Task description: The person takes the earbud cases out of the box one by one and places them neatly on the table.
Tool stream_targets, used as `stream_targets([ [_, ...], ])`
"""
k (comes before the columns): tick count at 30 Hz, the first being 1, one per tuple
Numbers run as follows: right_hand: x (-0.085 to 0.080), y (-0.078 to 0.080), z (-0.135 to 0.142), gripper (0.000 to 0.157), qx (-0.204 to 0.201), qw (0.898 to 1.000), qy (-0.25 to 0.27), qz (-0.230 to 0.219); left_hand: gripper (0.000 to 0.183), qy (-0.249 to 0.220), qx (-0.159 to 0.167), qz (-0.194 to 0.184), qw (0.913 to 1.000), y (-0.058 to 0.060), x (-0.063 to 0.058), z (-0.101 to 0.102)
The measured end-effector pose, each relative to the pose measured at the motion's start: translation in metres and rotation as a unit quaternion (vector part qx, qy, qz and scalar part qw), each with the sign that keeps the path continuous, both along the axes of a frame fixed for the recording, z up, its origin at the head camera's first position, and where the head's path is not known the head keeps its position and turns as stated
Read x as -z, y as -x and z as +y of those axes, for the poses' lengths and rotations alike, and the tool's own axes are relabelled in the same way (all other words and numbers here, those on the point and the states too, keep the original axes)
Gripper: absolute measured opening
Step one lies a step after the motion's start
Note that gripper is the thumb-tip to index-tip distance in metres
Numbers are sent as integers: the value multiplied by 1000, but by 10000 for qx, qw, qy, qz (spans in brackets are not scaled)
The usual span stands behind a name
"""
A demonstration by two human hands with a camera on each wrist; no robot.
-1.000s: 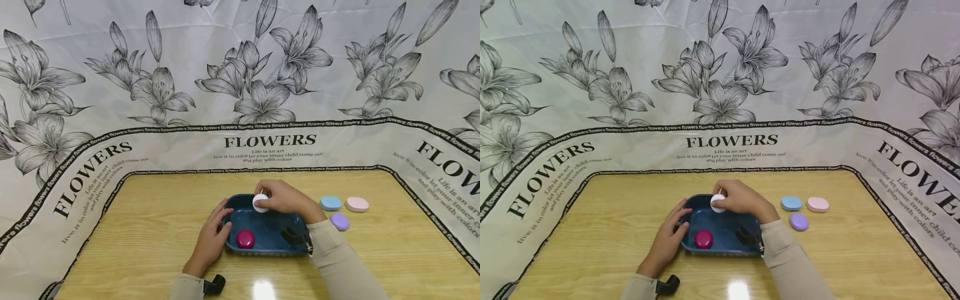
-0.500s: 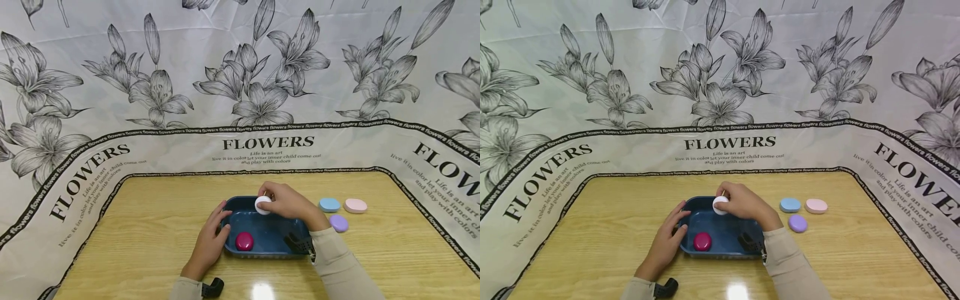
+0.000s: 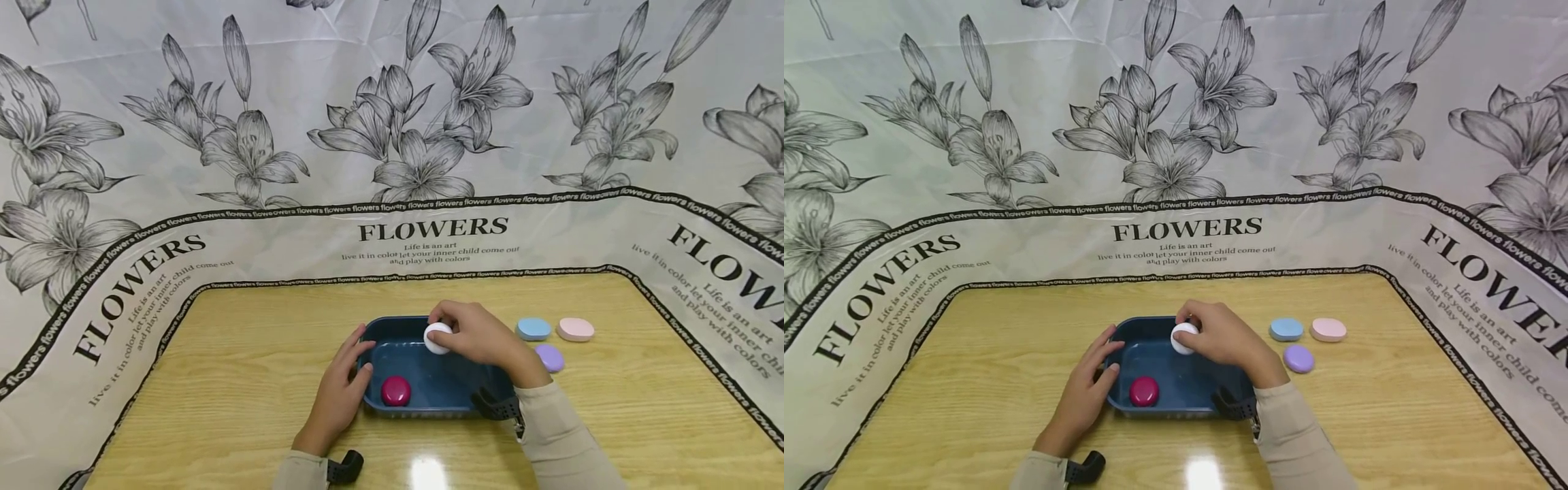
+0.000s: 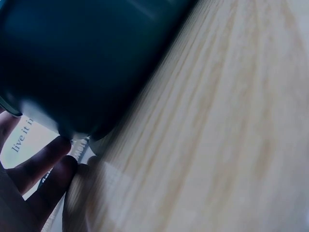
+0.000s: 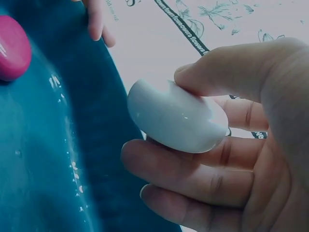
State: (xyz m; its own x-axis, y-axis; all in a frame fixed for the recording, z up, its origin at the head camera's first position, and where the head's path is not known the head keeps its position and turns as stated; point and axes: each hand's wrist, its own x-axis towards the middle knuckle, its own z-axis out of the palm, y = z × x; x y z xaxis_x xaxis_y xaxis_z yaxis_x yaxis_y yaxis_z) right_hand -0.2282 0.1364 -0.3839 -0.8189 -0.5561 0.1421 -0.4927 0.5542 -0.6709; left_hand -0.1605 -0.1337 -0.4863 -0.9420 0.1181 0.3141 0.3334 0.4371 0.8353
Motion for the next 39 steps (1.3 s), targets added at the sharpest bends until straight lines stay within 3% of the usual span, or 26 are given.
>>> stream_targets([
  [19,6,-17,19,19,349,9986,361,-141,35,-25,-96,31,9999,-2,-1,-4],
  [28,13,-27,42,23,1189,9889,882,-117,35,5,161,124,9998,3,1,1],
  [33,17,-31,52,24,1621,9821,957,96,35,-8,123,96,9999,2,1,0],
  [39,22,-34,68,26,1852,9741,1243,379,36,41,21,47,10000,-1,0,0],
])
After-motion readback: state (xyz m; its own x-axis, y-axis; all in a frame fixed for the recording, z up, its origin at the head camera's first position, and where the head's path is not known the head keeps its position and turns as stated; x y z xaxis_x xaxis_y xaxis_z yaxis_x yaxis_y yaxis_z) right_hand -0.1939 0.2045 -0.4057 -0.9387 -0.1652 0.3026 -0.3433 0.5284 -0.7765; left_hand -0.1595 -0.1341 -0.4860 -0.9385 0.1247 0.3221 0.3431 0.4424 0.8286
